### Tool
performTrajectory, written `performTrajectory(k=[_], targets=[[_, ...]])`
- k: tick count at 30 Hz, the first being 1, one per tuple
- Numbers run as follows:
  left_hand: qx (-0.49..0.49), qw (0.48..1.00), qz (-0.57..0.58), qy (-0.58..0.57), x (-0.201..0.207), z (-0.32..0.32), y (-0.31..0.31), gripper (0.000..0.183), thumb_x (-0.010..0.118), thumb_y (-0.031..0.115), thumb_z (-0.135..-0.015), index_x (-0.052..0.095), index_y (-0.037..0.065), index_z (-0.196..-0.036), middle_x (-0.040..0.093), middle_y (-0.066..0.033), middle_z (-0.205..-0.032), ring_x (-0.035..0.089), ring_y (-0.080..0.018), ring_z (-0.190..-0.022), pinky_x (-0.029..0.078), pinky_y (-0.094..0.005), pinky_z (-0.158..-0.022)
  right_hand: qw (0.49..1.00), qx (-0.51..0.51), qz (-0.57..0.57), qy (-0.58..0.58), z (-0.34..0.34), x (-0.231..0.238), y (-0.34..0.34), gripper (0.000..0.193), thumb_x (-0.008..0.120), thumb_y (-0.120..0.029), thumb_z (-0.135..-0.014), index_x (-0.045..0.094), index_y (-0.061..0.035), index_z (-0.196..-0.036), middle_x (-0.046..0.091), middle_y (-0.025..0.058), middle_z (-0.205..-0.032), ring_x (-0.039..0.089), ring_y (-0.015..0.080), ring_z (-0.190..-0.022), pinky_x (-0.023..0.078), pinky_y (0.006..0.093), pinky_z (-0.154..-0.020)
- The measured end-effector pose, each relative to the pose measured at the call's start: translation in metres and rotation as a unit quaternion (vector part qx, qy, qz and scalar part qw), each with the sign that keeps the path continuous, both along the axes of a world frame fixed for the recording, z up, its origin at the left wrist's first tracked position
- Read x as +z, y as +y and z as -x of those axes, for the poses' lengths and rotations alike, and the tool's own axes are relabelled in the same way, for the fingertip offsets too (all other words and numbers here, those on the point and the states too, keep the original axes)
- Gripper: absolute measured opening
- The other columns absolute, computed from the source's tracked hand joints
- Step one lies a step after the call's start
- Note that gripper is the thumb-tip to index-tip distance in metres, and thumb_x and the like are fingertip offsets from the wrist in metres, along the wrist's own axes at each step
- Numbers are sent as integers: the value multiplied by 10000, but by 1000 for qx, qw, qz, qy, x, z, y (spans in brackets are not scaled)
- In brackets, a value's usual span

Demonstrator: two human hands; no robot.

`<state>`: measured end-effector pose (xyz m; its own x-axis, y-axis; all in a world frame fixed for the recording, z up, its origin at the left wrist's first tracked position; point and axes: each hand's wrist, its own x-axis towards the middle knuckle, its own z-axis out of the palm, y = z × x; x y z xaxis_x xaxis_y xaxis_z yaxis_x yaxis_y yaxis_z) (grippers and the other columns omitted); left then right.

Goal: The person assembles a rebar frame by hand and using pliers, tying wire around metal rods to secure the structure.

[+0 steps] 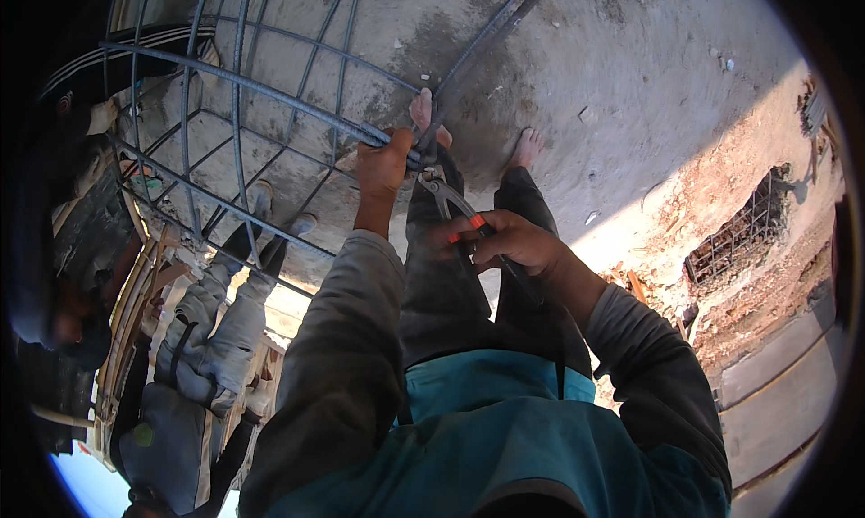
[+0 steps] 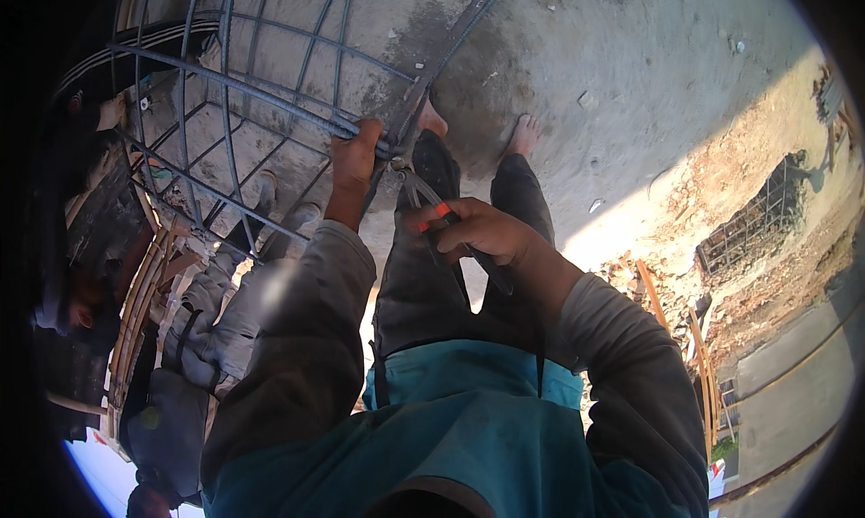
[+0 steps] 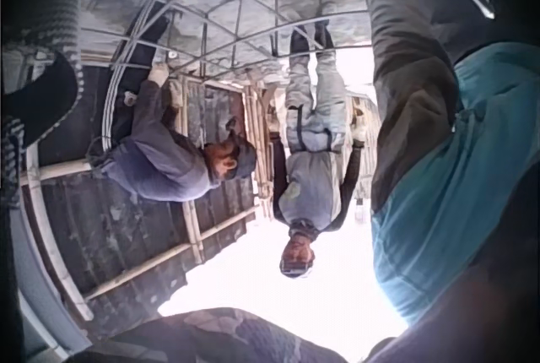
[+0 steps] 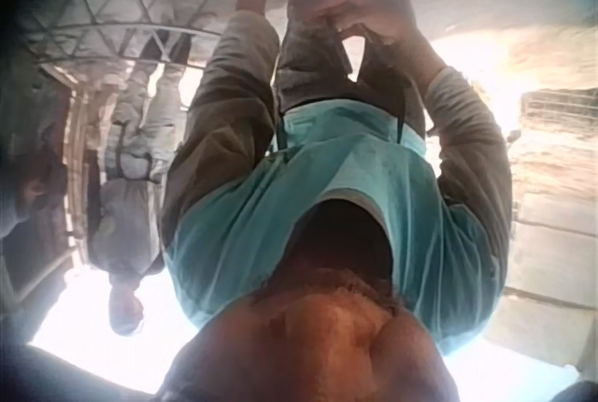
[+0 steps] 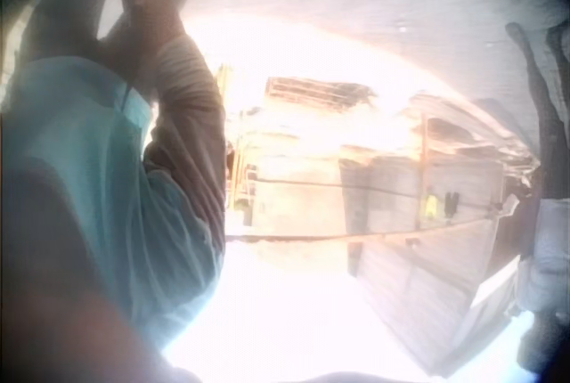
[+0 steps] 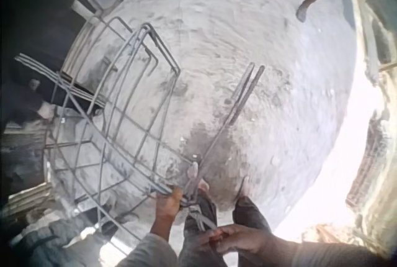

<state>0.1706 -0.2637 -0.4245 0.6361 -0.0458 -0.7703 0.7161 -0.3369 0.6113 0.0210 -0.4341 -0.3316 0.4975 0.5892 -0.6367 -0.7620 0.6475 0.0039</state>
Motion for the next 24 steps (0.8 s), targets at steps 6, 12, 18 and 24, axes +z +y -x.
performTrajectory(k=[6,12,18,24], targets=[[-30,998,-1,54,27,-8,-17,190,694,167,-778,621,33,-664,555,19,-638,496,-87,-557,385,-306,-502,998,34,-36,26,-8,-7,-21,416,575,15,-754,575,3,-1170,641,139,-1098,648,223,-990,535,318,-802],[-34,999,-8,27,20,-5,-12,219,685,166,-780,605,27,-631,537,32,-613,485,-83,-564,380,-308,-523,955,167,201,-138,10,-15,-8,229,549,43,-776,508,-26,-990,572,111,-962,624,224,-849,520,373,-720],[-36,998,29,51,12,-6,-1,180,680,140,-795,624,40,-657,551,35,-647,476,-84,-589,394,-291,-575,747,228,448,-435,20,-75,-22,345,601,25,-704,492,-35,-1026,529,155,-1003,590,353,-901,497,421,-749],[-22,999,-6,23,10,1,6,201,685,162,-810,619,36,-668,548,29,-662,469,-73,-613,374,-284,-565,684,121,502,-516,31,-127,0,288,614,-9,-686,518,-46,-955,523,153,-1027,594,358,-883,507,416,-743]])
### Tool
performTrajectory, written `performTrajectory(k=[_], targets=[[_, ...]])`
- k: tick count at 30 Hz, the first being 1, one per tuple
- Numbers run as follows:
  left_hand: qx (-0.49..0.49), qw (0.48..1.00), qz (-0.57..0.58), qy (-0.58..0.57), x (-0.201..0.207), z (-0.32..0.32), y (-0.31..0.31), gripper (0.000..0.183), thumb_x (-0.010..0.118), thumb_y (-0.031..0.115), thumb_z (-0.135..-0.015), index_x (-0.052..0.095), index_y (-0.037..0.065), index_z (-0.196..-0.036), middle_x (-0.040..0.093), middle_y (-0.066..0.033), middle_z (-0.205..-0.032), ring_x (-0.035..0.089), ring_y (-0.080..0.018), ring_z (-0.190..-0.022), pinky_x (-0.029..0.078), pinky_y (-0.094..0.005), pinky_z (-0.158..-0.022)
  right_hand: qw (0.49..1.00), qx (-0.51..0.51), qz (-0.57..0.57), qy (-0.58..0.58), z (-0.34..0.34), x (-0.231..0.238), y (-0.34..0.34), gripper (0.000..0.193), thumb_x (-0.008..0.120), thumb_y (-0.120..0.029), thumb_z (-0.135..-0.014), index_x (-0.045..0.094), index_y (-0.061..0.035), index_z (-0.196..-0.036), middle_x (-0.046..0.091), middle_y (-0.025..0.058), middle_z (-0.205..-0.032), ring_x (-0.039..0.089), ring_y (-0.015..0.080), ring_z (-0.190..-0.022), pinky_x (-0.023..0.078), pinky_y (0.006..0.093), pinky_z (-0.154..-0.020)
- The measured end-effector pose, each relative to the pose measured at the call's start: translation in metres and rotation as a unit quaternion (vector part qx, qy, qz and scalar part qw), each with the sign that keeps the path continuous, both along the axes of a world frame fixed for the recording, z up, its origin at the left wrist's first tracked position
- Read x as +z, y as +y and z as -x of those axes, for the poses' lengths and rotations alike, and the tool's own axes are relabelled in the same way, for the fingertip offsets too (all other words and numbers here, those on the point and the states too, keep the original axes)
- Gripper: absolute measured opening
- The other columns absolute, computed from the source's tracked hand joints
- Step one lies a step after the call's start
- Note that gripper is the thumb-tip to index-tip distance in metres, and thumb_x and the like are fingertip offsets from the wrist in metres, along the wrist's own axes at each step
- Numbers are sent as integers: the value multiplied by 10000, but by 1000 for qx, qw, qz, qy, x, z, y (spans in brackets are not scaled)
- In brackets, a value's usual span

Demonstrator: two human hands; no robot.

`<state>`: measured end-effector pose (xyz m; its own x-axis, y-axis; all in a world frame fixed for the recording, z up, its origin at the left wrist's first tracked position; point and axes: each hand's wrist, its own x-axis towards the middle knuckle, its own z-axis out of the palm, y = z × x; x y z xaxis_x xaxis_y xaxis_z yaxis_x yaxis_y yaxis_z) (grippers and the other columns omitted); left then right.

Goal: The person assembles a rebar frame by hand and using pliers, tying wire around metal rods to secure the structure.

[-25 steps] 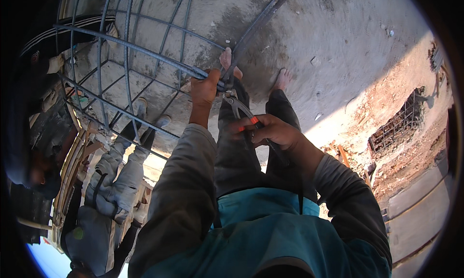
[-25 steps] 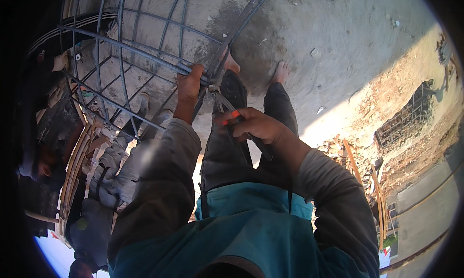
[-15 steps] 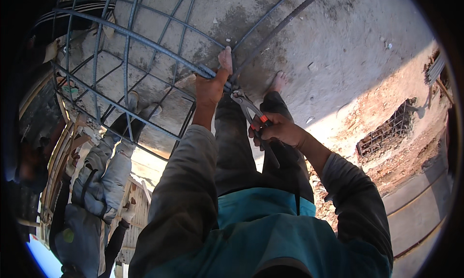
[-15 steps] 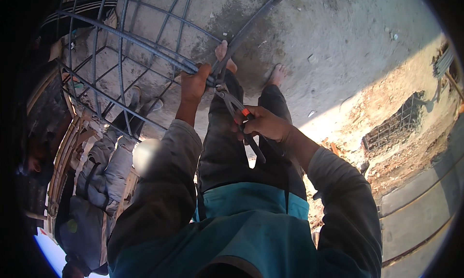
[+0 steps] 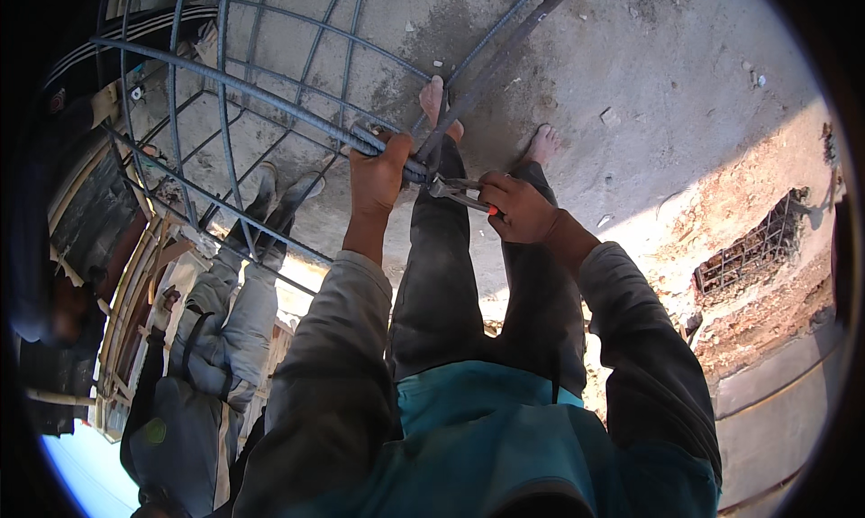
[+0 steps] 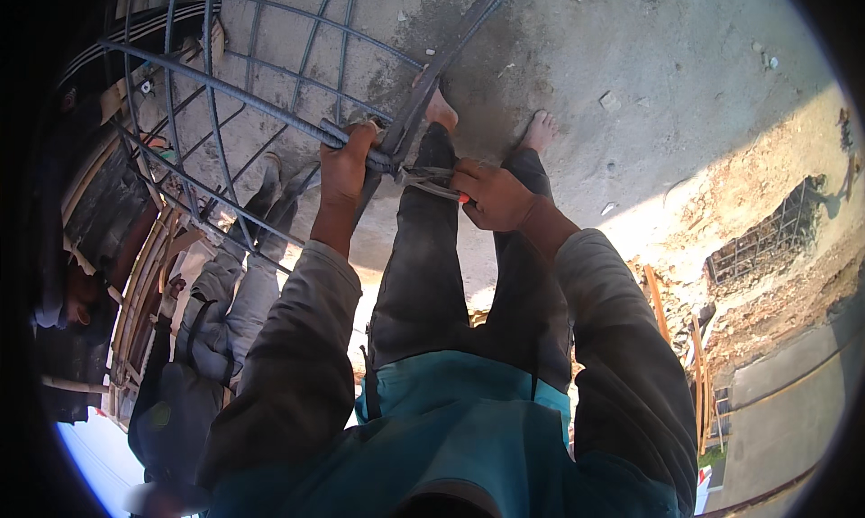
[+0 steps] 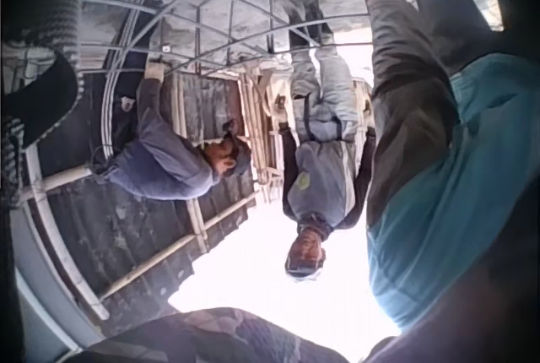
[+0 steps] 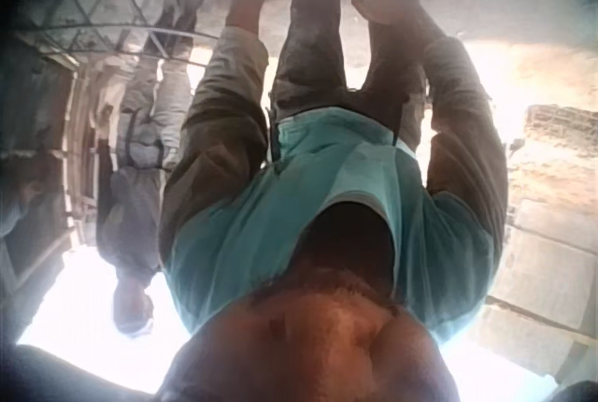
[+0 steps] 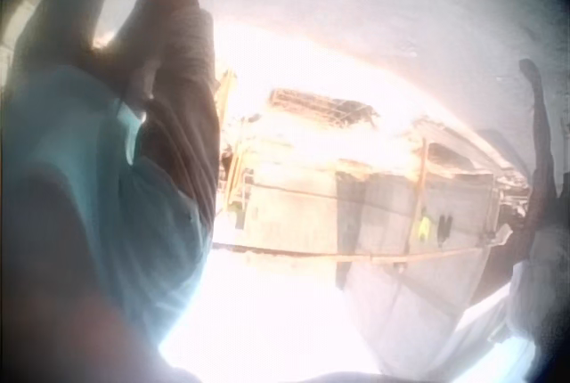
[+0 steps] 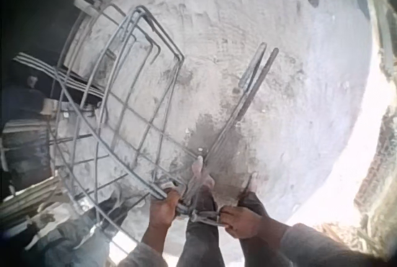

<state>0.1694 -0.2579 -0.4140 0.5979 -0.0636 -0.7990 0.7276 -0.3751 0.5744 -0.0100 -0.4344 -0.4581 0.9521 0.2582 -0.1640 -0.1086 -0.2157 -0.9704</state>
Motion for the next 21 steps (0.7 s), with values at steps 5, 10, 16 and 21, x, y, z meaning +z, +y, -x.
performTrajectory(k=[5,10,16,21], targets=[[21,999,-17,-26,3,0,-14,234,682,144,-820,600,10,-647,543,23,-619,461,-64,-569,360,-279,-528,995,29,9,-92,-12,-44,0,266,630,-49,-735,539,-73,-983,553,143,-1105,620,334,-952,537,425,-776],[-31,999,-34,11,7,-6,-7,135,663,146,-830,637,38,-754,575,-3,-726,515,-112,-678,411,-282,-634,998,-52,-17,-11,9,-30,14,330,672,-82,-714,516,-70,-1005,556,128,-1032,623,332,-881,527,429,-748],[0,997,-24,-68,-1,-4,-16,150,659,108,-825,606,19,-716,566,6,-683,490,-94,-633,386,-277,-593,993,-59,-60,-77,-9,-80,25,435,702,-74,-663,482,-62,-1038,561,117,-897,619,331,-807,499,417,-673],[-5,999,-22,-41,7,-2,-17,205,633,104,-846,571,14,-673,558,7,-667,478,-79,-606,382,-267,-576,992,-93,-84,7,9,-86,30,468,729,-117,-652,480,-46,-1041,580,136,-889,615,342,-786,495,421,-671]])
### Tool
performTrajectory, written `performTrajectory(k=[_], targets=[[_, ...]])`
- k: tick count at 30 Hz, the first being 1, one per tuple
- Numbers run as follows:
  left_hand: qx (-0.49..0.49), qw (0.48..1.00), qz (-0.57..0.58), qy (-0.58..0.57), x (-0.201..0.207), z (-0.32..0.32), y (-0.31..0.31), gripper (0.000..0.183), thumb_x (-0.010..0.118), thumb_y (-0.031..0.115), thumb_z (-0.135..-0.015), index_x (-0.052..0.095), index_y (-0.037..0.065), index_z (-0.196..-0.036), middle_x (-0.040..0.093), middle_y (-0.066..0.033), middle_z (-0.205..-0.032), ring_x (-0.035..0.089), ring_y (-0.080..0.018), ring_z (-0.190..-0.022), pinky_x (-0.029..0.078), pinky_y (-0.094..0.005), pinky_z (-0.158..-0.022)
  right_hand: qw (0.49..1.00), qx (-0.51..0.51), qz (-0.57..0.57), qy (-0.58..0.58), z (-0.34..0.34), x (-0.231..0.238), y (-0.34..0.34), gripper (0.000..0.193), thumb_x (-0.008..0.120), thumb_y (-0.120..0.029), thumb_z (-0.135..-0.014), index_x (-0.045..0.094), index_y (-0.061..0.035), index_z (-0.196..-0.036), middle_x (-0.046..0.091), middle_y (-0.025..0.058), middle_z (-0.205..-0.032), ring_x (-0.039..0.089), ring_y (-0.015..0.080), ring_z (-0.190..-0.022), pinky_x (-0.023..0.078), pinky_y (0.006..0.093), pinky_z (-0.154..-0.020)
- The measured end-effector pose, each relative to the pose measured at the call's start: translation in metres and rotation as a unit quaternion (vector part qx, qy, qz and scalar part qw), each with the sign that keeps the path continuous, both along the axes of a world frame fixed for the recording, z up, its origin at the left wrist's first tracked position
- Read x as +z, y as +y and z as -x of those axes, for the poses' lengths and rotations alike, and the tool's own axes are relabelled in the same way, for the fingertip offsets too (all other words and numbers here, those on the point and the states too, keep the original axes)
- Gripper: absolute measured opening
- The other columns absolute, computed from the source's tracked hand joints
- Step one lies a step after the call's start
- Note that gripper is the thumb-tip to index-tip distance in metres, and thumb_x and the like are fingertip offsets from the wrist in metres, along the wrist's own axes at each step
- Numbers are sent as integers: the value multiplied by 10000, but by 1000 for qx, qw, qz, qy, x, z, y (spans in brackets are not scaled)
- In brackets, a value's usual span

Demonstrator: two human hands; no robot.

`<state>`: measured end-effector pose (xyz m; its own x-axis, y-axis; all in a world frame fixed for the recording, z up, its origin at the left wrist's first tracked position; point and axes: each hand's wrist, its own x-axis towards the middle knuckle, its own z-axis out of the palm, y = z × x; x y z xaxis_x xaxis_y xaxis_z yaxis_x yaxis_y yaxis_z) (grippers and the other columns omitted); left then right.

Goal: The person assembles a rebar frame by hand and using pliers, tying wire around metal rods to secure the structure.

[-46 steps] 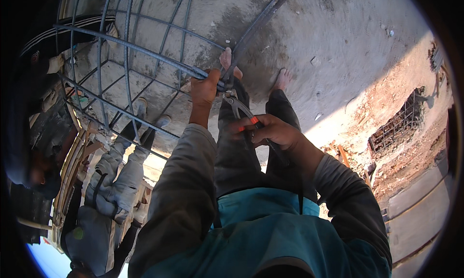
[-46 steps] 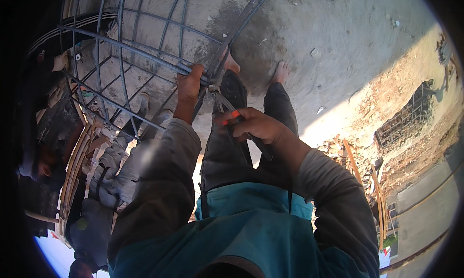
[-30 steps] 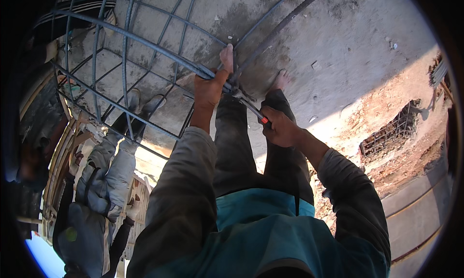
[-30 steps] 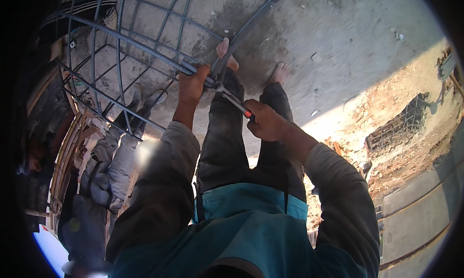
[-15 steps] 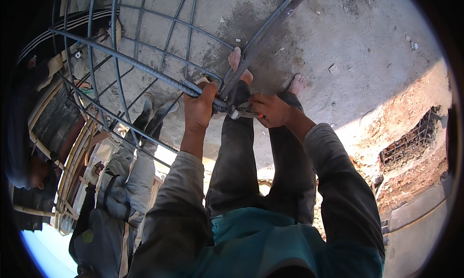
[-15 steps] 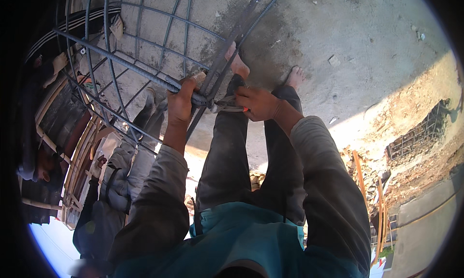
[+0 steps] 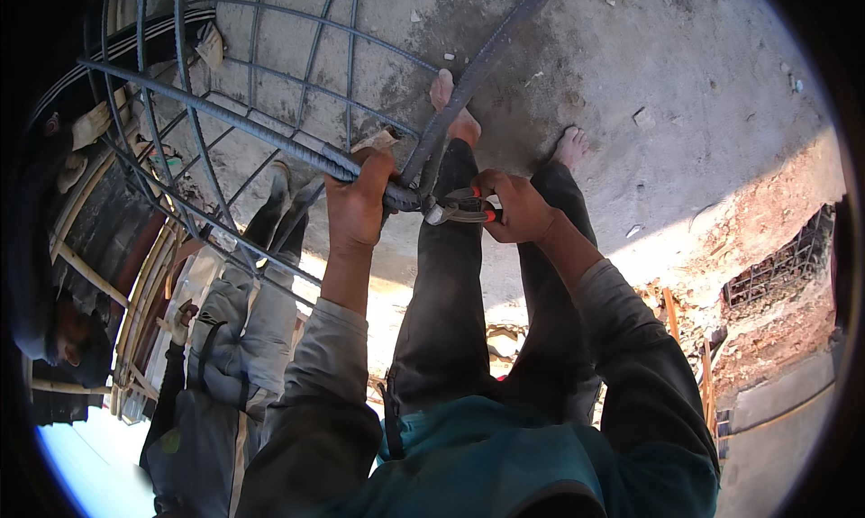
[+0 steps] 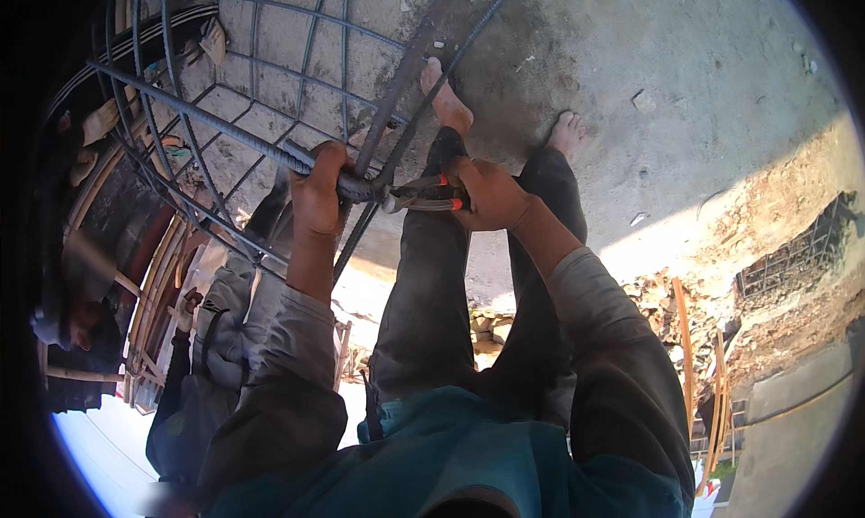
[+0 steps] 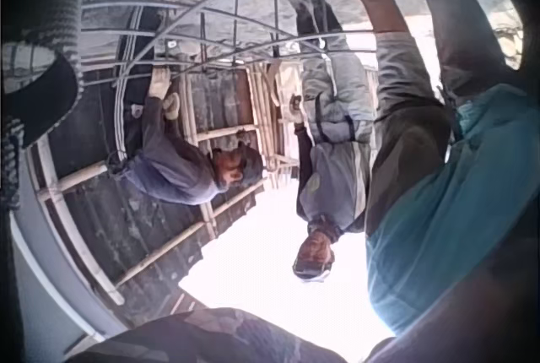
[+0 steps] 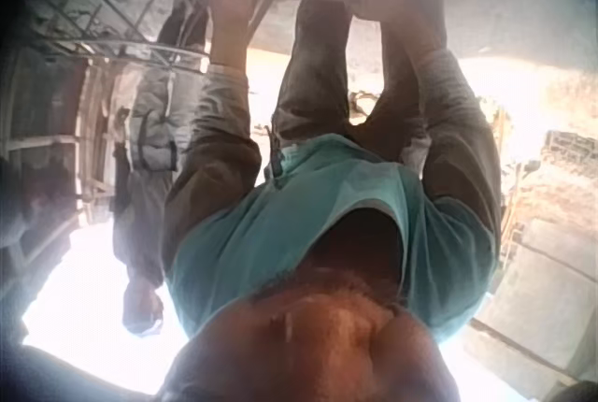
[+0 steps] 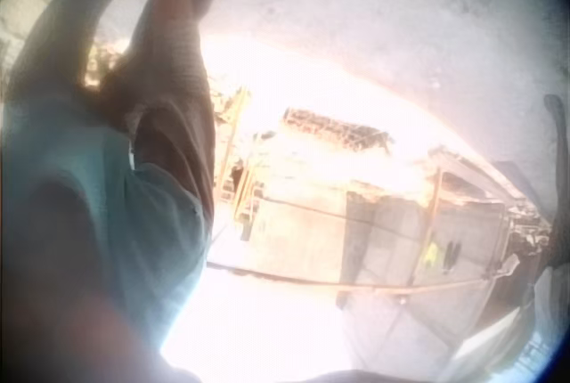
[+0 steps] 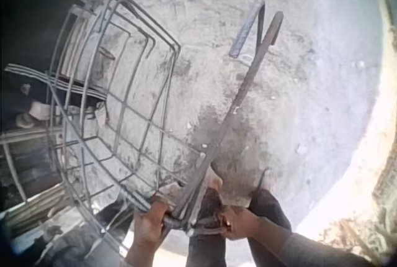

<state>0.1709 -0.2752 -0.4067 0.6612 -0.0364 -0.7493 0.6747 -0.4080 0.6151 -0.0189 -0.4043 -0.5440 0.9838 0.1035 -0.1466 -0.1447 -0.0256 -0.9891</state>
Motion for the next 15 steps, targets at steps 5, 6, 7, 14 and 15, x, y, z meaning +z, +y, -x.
performTrajectory(k=[5,6,7,14,15], targets=[[12,1000,14,19,2,-7,0,187,622,105,-857,587,10,-700,563,-4,-679,484,-86,-626,382,-265,-586,996,-82,-36,-23,-6,-14,15,526,729,-133,-635,491,-49,-1096,598,143,-916,613,366,-804,498,449,-708],[-3,1000,2,7,3,-5,3,184,623,106,-856,590,9,-704,565,-7,-681,486,-87,-627,384,-266,-589,998,-54,-22,-36,-7,-16,16,536,726,-134,-630,493,-49,-1105,597,142,-923,613,367,-814,499,451,-714],[-20,1000,-4,-5,2,-1,5,181,624,108,-855,592,8,-707,568,-9,-683,488,-88,-628,386,-266,-593,998,-27,-2,-49,-12,-17,10,546,724,-135,-626,495,-49,-1114,597,142,-930,612,367,-825,500,454,-720],[3,1000,-3,-7,-3,0,-2,142,644,105,-836,623,7,-735,592,-20,-689,533,-104,-652,423,-270,-613,993,13,18,-113,-28,-27,-8,522,711,-132,-595,552,-45,-1084,593,144,-950,611,356,-840,509,435,-723],[19,1000,-17,-6,-2,3,-5,144,648,107,-836,625,7,-734,592,-22,-690,532,-104,-652,422,-269,-610,990,35,20,-133,-35,-33,-7,513,698,-121,-596,561,-29,-1082,595,154,-944,615,363,-838,513,435,-719]])
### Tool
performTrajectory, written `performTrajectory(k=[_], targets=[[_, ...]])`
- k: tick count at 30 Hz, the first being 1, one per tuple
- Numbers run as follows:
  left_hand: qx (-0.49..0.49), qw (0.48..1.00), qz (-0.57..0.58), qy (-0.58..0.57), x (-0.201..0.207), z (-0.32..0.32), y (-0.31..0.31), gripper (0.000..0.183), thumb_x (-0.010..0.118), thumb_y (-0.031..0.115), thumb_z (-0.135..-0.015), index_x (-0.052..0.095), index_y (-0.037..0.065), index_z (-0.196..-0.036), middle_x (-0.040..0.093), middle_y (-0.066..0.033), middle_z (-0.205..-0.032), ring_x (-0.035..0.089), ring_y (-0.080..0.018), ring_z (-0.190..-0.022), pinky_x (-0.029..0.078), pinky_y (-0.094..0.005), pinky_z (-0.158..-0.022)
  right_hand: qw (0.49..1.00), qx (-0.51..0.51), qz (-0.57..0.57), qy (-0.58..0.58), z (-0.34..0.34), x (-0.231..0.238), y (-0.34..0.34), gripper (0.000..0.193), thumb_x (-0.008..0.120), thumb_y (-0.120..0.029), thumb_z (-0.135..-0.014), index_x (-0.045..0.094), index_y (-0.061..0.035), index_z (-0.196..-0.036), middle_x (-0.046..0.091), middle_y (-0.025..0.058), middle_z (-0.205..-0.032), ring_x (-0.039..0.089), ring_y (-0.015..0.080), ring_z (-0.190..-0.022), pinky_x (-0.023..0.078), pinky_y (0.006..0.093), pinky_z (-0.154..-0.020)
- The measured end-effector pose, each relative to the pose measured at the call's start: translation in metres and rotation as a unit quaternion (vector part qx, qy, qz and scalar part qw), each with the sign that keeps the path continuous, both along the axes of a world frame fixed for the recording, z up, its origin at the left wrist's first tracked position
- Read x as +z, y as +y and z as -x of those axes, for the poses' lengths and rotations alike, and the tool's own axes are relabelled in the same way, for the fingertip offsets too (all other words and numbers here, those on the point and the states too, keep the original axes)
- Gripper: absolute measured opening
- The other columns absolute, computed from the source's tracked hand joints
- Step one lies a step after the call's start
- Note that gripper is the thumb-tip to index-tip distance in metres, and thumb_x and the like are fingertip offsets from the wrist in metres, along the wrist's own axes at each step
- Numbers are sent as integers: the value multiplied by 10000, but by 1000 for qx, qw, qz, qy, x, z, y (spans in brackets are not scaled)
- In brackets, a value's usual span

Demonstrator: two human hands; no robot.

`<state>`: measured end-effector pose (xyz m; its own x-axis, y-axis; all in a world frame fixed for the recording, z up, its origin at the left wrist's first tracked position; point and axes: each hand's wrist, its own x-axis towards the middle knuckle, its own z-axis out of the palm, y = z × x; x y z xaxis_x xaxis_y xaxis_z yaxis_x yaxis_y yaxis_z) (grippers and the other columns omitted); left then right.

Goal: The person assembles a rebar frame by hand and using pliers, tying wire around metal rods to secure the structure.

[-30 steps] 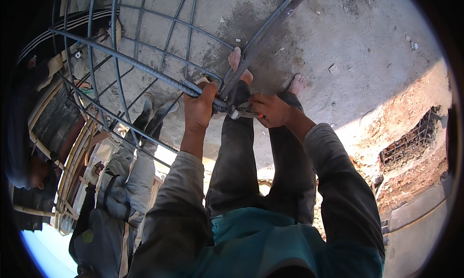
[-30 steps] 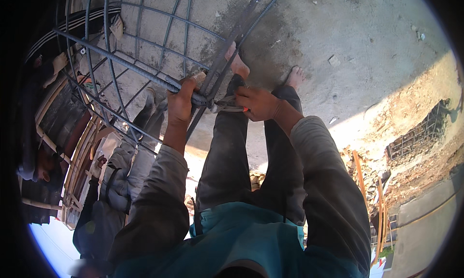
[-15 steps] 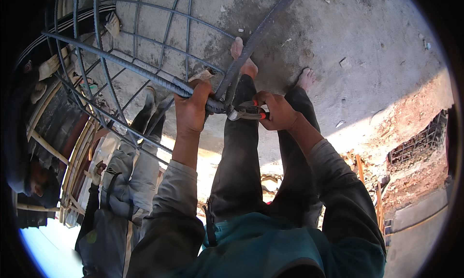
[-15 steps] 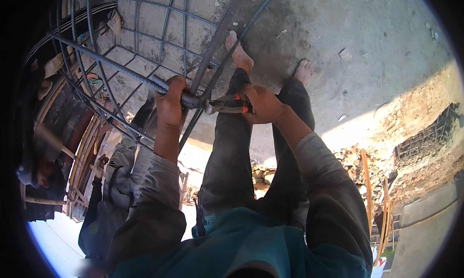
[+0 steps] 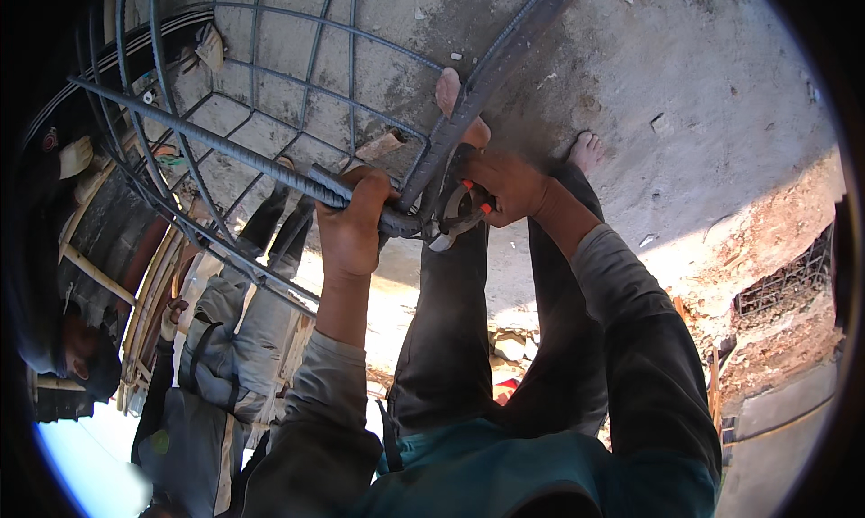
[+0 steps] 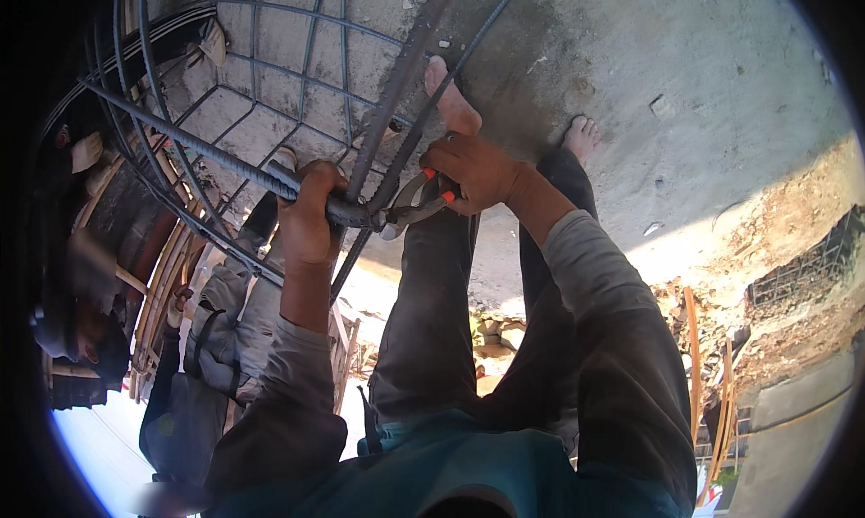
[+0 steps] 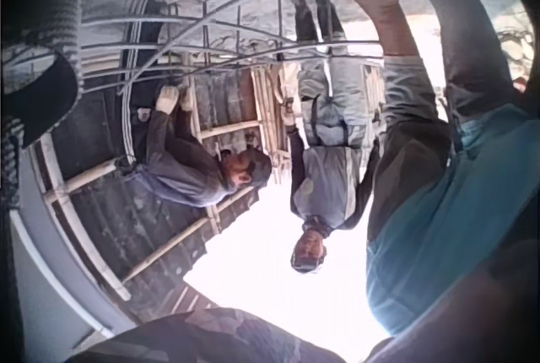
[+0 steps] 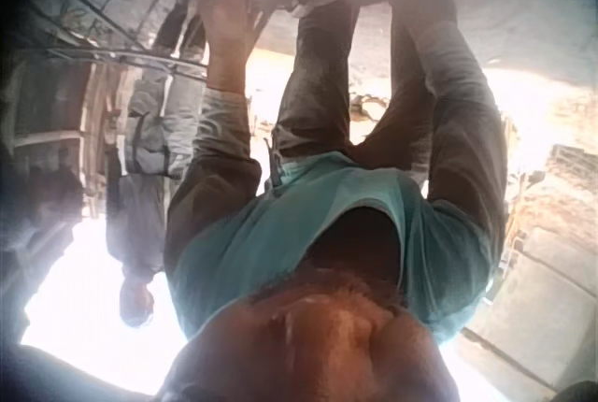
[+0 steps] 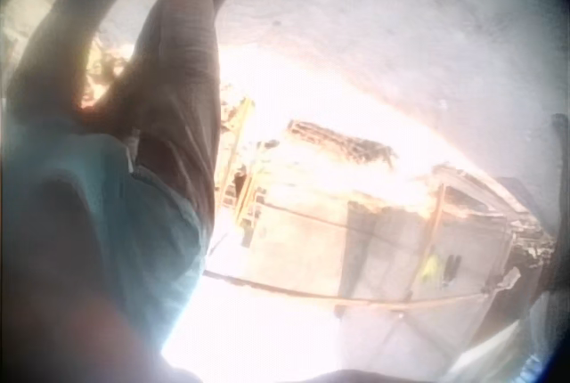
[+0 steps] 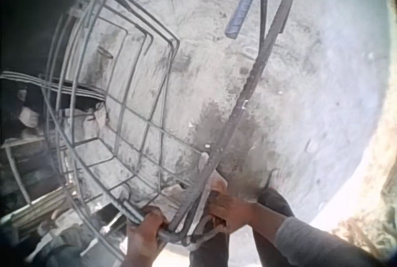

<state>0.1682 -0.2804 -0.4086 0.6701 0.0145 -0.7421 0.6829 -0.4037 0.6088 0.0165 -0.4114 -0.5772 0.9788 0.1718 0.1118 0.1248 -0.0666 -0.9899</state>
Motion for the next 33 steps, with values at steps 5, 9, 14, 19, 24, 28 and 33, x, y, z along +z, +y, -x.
performTrajectory(k=[5,9,14,19,24,28,33], targets=[[27,999,-1,-19,1,-2,-2,173,667,132,-839,629,15,-718,589,-27,-676,526,-106,-640,418,-271,-597,999,-37,19,-31,-10,-4,-4,489,687,-98,-595,569,-18,-1062,600,139,-899,618,350,-776,513,430,-677],[-2,965,-145,-220,27,32,-7,164,573,165,-879,595,3,-895,554,-22,-839,508,-124,-762,421,-276,-700,999,-10,18,-30,-5,-2,-9,486,687,-96,-607,559,-33,-1072,607,119,-903,621,336,-777,516,419,-670],[19,971,-189,-143,50,148,-34,298,596,161,-859,553,-23,-1088,576,-88,-1025,546,-168,-962,465,-305,-842,998,-50,-26,42,14,7,10,483,726,-151,-638,548,-42,-1074,614,125,-920,636,332,-800,523,420,-683],[305,946,-82,-73,-23,138,-98,282,685,130,-801,595,-32,-1014,605,-47,-923,578,-140,-889,469,-294,-772,992,-99,67,52,41,21,15,465,739,-216,-684,540,-32,-1063,595,145,-882,616,345,-744,490,427,-617],[355,923,-117,-93,-53,136,-91,164,665,116,-797,612,-35,-829,602,-39,-708,578,-128,-660,466,-282,-649,974,-139,129,125,56,49,9,485,746,-222,-695,527,-25,-1081,581,143,-861,608,355,-734,487,440,-618],[288,955,-14,-71,-50,143,-75,136,606,82,-803,577,-24,-722,613,-81,-676,592,-160,-605,490,-287,-640,949,-69,153,266,64,85,-11,532,759,-249,-731,523,-5,-1141,601,146,-879,637,348,-799,512,423,-701],[257,906,335,-4,-53,155,-45,76,555,25,-819,555,21,-743,564,-84,-617,583,-203,-563,534,-356,-597,879,194,-83,428,51,106,-68,513,735,-250,-809,533,-28,-1225,664,172,-947,666,290,-847,510,369,-784]])
